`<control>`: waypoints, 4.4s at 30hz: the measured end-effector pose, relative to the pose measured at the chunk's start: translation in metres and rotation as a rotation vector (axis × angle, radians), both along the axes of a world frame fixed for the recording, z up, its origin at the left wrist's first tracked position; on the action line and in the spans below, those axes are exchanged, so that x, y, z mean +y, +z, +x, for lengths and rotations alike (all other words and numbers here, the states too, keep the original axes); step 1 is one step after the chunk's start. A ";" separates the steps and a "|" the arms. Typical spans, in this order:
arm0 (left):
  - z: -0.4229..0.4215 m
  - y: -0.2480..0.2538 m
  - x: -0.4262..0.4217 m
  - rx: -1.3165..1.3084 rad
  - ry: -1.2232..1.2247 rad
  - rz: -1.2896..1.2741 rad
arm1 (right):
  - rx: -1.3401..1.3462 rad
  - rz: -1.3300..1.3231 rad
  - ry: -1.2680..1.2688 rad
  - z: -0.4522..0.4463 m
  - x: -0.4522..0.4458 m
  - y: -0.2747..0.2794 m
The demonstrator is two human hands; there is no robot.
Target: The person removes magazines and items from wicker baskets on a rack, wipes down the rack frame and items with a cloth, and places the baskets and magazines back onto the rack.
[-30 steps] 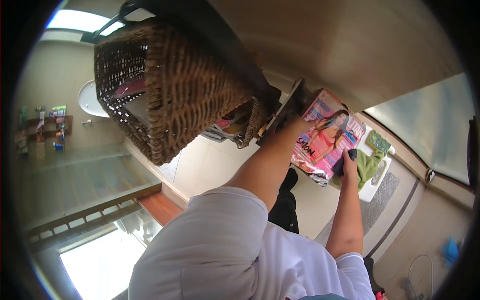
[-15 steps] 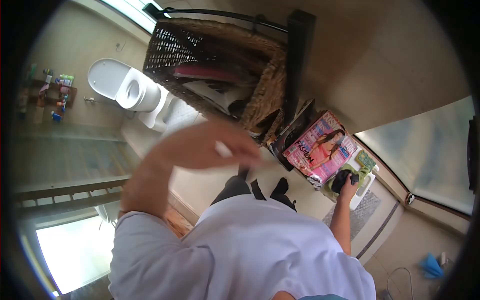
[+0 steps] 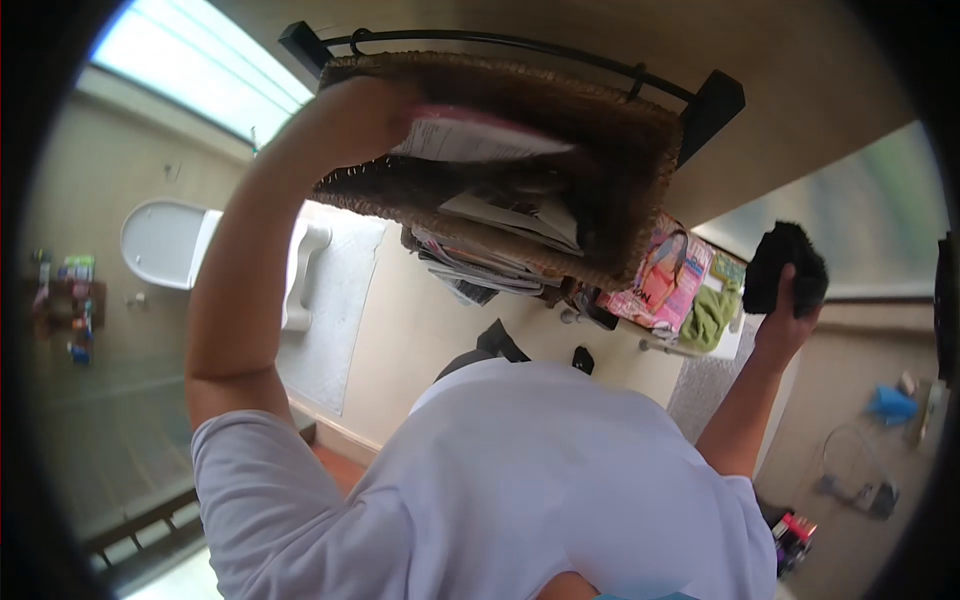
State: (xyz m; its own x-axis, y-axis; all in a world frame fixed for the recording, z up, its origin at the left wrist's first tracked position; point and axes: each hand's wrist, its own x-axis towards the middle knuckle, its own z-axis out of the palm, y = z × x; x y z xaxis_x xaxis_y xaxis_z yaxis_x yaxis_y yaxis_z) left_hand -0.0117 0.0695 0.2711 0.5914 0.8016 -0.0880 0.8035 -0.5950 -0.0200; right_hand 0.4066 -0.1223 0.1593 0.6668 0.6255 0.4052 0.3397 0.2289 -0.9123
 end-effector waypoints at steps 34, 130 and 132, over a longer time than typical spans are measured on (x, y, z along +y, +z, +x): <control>0.088 -0.024 -0.034 0.074 -0.701 -0.088 | 0.222 0.326 0.024 -0.019 -0.035 0.069; 0.085 0.089 -0.094 -2.405 -0.186 -0.344 | 1.096 0.559 1.114 -0.159 0.083 0.119; 0.103 0.086 -0.102 -2.281 -0.292 -0.339 | 0.988 0.629 1.044 -0.183 0.068 0.132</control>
